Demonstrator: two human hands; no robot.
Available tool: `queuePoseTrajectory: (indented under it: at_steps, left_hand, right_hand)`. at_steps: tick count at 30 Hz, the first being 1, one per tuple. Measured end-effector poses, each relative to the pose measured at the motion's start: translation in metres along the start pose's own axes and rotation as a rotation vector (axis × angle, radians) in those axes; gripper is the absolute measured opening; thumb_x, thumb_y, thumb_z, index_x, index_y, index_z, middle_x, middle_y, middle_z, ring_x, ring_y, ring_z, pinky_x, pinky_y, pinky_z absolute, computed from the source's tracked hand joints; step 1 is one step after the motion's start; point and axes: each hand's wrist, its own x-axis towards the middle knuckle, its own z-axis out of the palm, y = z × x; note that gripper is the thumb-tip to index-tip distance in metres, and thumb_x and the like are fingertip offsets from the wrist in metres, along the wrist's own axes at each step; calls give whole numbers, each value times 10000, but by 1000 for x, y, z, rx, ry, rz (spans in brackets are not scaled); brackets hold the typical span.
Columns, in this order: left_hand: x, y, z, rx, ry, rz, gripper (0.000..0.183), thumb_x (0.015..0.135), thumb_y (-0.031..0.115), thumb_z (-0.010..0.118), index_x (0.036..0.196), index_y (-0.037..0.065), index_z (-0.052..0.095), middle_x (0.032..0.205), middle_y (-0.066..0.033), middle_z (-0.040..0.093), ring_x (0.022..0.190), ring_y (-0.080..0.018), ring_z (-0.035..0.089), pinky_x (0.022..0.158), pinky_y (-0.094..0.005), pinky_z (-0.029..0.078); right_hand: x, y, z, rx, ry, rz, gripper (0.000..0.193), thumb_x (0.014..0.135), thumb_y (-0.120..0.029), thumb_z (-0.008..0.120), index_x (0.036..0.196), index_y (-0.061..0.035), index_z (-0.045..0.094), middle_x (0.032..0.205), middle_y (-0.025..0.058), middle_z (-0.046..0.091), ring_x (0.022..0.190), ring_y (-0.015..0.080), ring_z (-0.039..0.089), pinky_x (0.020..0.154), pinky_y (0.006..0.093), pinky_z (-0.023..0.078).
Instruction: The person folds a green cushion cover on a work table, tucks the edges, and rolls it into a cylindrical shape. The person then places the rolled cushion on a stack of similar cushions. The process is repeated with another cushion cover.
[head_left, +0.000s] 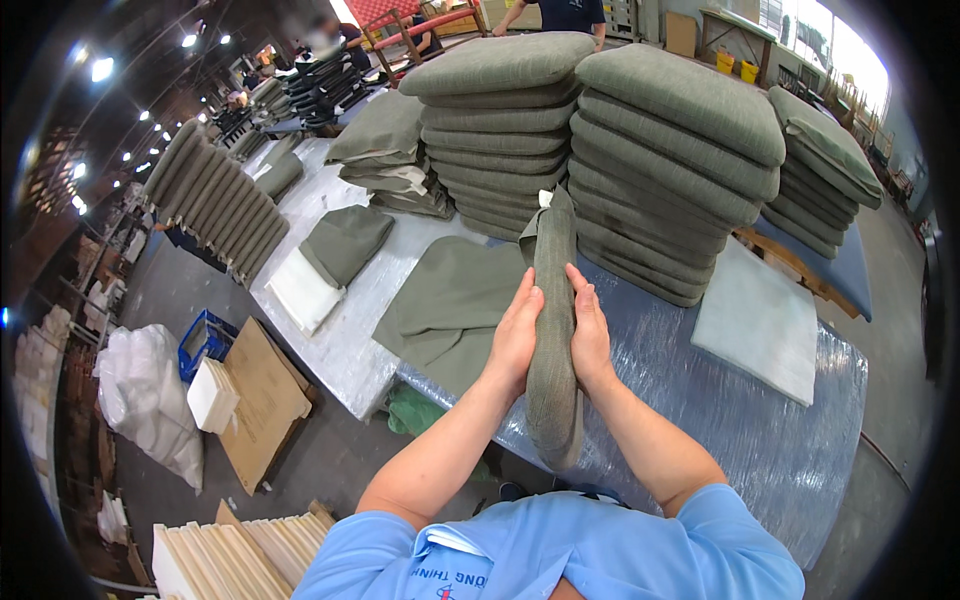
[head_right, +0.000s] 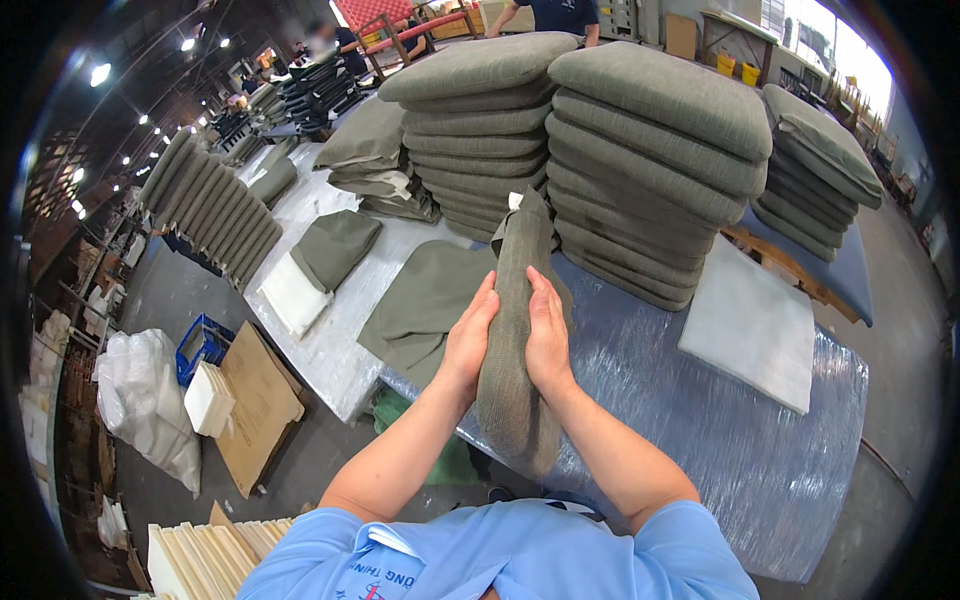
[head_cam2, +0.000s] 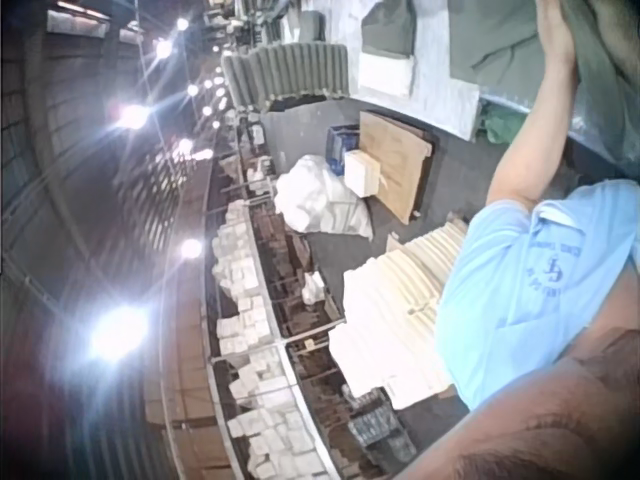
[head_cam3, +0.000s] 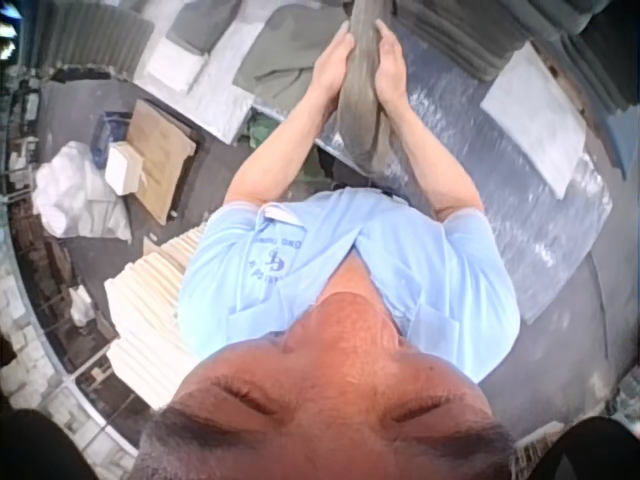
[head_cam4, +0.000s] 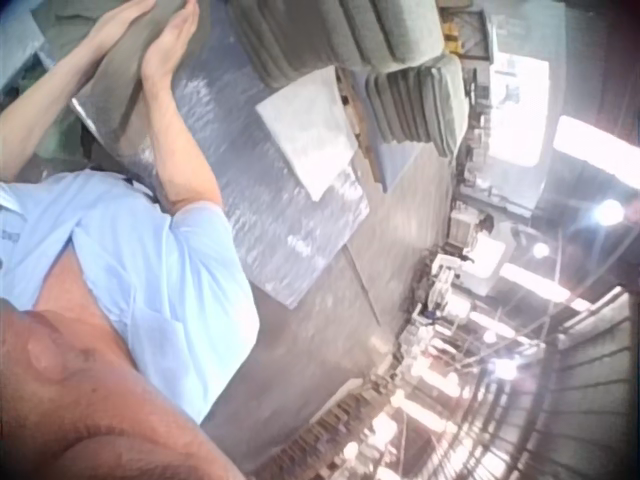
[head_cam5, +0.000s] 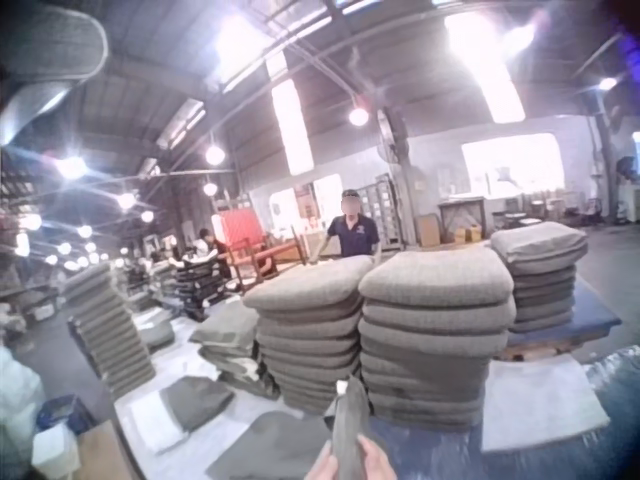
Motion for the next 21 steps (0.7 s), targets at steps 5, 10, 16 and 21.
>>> queuePoseTrajectory:
  at_steps: [5,10,16,21]
  left_hand:
    - [13,0,11,55,34,9,610,1166,301,427,1723,124,253,1700,-116,380,1471,-208,470,1192,-346,409]
    - [19,-4,22,51,-6,17,658,1146,296,456,1730,112,216,1699,-133,369,1463,-220,472,1182,-348,415]
    - [51,-19,11,-32,-84,-36,801,1090,326,535,1741,104,123,1680,-158,375,1445,-246,490,1153,-370,449]
    - [85,-24,9,-28,-122,-86,829,1071,380,559,1735,110,142,1615,-167,449,1409,-276,539,1127,-407,491]
  right_hand:
    - [11,-4,-9,6,9,45,732,1148,-597,296,1632,-64,429,1684,152,394,1574,292,340,1291,403,259]
    - [12,-6,-23,-58,8,58,634,1147,-473,419,1638,-72,424,1695,156,373,1588,290,315,1293,406,259]
    - [4,7,-33,-82,-40,-47,622,1087,-348,566,1628,-67,442,1712,219,311,1624,338,244,1311,442,215]
    - [12,16,-41,-174,-55,-111,672,1052,-381,625,1621,-69,452,1697,262,309,1617,374,251,1304,463,226]
